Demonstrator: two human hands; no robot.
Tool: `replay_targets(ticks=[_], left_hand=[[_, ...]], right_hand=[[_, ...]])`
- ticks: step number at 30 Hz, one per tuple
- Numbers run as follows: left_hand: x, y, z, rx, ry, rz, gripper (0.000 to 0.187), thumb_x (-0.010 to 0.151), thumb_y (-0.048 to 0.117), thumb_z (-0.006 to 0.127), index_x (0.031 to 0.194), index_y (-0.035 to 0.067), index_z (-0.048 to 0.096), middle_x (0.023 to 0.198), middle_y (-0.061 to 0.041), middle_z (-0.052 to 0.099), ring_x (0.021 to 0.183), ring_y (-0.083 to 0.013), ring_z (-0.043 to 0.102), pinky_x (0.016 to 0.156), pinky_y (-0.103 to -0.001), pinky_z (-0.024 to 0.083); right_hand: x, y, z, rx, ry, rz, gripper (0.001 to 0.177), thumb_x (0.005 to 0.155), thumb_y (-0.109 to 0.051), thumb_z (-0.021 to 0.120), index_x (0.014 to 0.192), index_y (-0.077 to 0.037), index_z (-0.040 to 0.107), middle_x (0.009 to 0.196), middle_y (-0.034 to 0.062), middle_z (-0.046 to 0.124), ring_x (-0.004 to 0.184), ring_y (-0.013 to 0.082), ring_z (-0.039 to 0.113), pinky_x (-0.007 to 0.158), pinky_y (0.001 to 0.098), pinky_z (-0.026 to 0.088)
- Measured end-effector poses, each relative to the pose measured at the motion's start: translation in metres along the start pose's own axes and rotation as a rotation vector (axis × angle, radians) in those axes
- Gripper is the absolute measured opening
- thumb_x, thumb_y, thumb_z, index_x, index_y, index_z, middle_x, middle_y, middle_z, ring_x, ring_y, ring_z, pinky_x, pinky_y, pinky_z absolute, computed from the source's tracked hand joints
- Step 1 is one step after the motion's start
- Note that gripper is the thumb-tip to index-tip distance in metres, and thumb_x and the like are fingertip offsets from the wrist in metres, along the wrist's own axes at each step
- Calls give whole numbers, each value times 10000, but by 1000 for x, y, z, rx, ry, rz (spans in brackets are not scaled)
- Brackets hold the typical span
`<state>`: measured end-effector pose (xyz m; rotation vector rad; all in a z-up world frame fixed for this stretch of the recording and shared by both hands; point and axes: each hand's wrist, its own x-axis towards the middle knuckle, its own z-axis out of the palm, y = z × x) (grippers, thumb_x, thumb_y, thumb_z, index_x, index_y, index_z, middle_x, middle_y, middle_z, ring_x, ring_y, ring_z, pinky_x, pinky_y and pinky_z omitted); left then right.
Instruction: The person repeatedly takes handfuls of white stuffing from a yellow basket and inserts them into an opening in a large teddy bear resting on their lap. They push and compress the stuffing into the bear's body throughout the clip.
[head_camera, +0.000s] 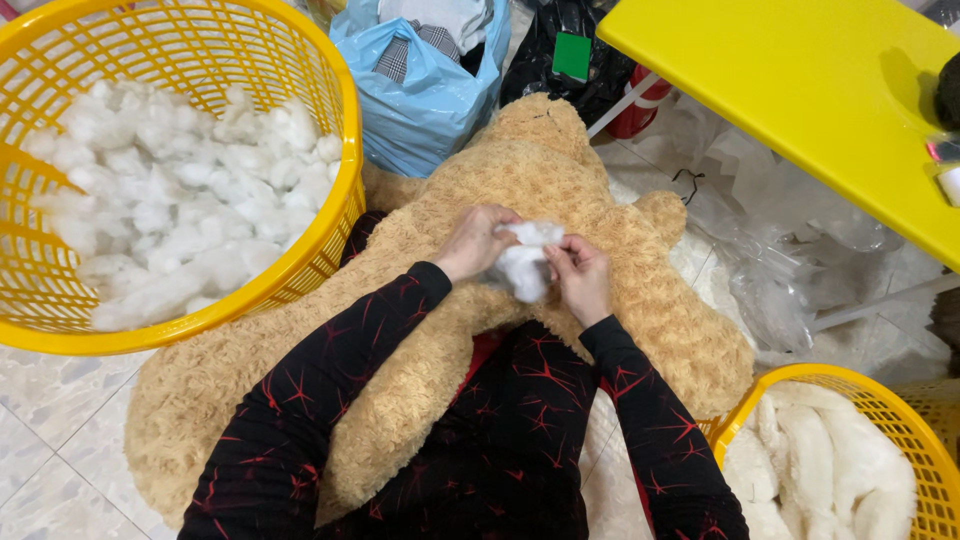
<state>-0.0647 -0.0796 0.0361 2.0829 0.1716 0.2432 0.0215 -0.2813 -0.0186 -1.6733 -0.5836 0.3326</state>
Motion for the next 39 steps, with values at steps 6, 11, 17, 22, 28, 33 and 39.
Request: replay_targets(ticks=[6, 11, 17, 22, 28, 33, 39], left_hand=[[2, -20, -24, -16, 55, -149, 201, 927, 50, 658, 1092, 30, 770, 1081, -160, 763, 925, -235, 736, 908, -381, 593], [-2, -29, -43, 282, 208, -12, 211, 868, 13, 705, 1067, -3, 770, 1024, -182, 762, 937, -268, 718, 970, -460, 533], [-3, -21, -36, 183, 76, -133, 235, 890, 56, 686, 1114, 12, 738, 1137, -166, 683, 1052, -294, 686, 950, -436, 578], [2, 9, -23, -266, -95, -124, 444, 896, 229, 723, 1308, 101, 618, 1323, -91, 552, 1185, -244, 588, 1012, -428, 505], [5, 17, 1, 10, -94, -5, 357, 893, 262, 779, 1205, 101, 719, 1236, -90, 688, 1110, -218, 644, 1021, -399, 520], [11, 2, -10, -173, 33, -199, 276, 911, 165, 730, 1169, 72, 758, 1150, -107, 769, 958, -194, 720, 922, -369, 602], [11, 5, -26, -949, 168, -462, 367, 872, 84, 661, 1229, 9, 615, 1169, -147, 696, 962, -216, 744, 908, -397, 640]], right_hand=[[7, -3, -20, -6, 102, -17, 92, 995, -77, 657, 939, -15, 697, 709, 32, 662, 532, 72, 532, 466, 233, 433], [8, -22, -35, 313, 232, 44, 95, 1037, -86, 636, 971, -34, 679, 770, 26, 662, 575, 56, 532, 496, 216, 413], [3, -37, -32, 499, 197, -18, 109, 1049, -70, 619, 939, -72, 617, 829, 47, 695, 646, 70, 624, 511, 197, 439], [7, -25, -7, 473, 110, 21, 118, 987, -28, 667, 891, -58, 607, 810, 71, 694, 615, 87, 636, 480, 201, 446], [13, -19, 8, 504, 48, 66, 150, 983, 8, 700, 920, -53, 580, 774, 63, 664, 596, 91, 605, 487, 194, 436], [8, -37, -7, 364, 151, -29, 149, 944, 40, 677, 963, -61, 569, 785, 54, 660, 562, 84, 563, 451, 209, 418], [8, -63, -4, 204, 125, 94, 213, 973, -34, 613, 1179, -67, 570, 994, 11, 678, 719, 100, 672, 529, 241, 538]])
